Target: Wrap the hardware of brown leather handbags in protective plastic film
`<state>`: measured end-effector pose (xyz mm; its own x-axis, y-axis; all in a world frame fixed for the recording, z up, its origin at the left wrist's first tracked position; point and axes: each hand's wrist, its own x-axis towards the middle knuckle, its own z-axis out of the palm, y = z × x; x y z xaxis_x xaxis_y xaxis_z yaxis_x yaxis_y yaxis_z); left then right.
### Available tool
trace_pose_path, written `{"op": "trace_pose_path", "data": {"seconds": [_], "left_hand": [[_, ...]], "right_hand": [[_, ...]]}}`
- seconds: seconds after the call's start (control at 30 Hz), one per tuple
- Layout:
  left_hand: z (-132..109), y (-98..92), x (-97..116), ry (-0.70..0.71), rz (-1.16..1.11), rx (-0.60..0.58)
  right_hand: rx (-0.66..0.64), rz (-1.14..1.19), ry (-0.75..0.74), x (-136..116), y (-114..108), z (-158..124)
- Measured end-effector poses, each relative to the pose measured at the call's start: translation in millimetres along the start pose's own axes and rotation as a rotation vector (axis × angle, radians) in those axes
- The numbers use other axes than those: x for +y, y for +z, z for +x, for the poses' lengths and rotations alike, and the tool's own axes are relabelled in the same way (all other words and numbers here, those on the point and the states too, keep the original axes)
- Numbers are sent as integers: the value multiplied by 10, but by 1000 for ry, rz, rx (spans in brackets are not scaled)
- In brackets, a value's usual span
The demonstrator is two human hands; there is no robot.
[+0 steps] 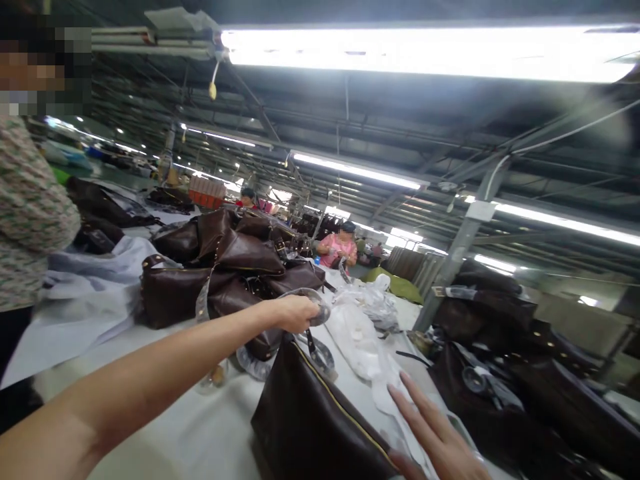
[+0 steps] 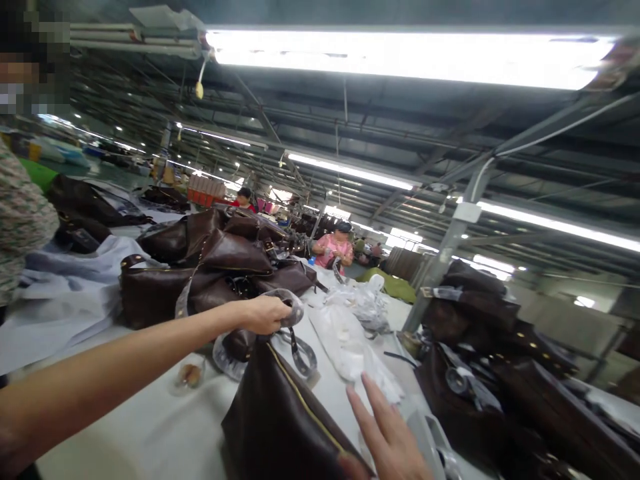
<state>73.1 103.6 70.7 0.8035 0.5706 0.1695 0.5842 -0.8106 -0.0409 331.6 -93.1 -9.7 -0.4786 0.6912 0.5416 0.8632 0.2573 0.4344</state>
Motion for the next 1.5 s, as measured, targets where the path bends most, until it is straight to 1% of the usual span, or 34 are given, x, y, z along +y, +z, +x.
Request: {"op": "trace_pose_path", "data": {"seconds": [0.03, 0.07, 0.1, 0.17, 0.23, 0.27, 0.33, 0.43, 0.5, 0.57, 0.63, 0.7, 0.8, 0.93, 1.03, 1.17, 1.27, 1.33, 1.4, 1.5], "left_hand": [[8, 16, 35, 28, 54, -19], [7, 28, 60, 58, 92, -31], [-3, 34, 74, 81, 129, -41], [-39, 26, 76, 119, 148, -23], [-90, 3, 52, 176, 157, 20], [-120, -8, 32, 195, 168, 37], [-187, -16, -17, 193, 194, 38], [-289, 13, -97, 117, 211, 21], [-336, 53, -143, 51, 202, 39], [-348, 99, -176, -36, 200, 48], [-324, 145, -193, -115, 201, 54], [-278, 188, -197, -177, 193, 64], [-209, 247, -193, -235, 162, 105], [-154, 315, -187, -296, 91, 172], [-123, 329, -144, -349, 51, 206], [-62, 295, -26, -328, 68, 222], [-14, 285, 32, -329, 63, 238], [8, 298, 41, -357, 47, 227], [21, 312, 43, -382, 26, 194], [26, 282, 102, -408, -6, 161]], "right_hand": [[58, -7, -16, 25, -74, 249], [97, 4, -68, 38, -125, 515], [82, 33, -137, 40, -151, 786], [-38, 114, -278, 20, -130, 1299], [-141, 198, -386, -7, -38, 1720], [-199, 240, -414, -15, 25, 1883], [-327, 299, -449, 0, 165, 2115], [-543, 287, -464, 125, 374, 2271], [-654, 248, -406, 269, 478, 2292], [-738, 256, -311, 439, 532, 2277], [-809, 298, -219, 613, 521, 2245], [-854, 311, -137, 778, 444, 2204], [-841, 217, -38, 1009, 223, 2121], [-744, -58, 59, 1287, -175, 1919], [-681, -198, 143, 1464, -483, 1680], [-633, -311, 265, 1649, -897, 1306], [-597, -395, 361, 1727, -1210, 1051], [-579, -430, 396, 1712, -1399, 927], [-573, -447, 396, 1615, -1554, 855], [-558, -460, 362, 1315, -1694, 843]]}}
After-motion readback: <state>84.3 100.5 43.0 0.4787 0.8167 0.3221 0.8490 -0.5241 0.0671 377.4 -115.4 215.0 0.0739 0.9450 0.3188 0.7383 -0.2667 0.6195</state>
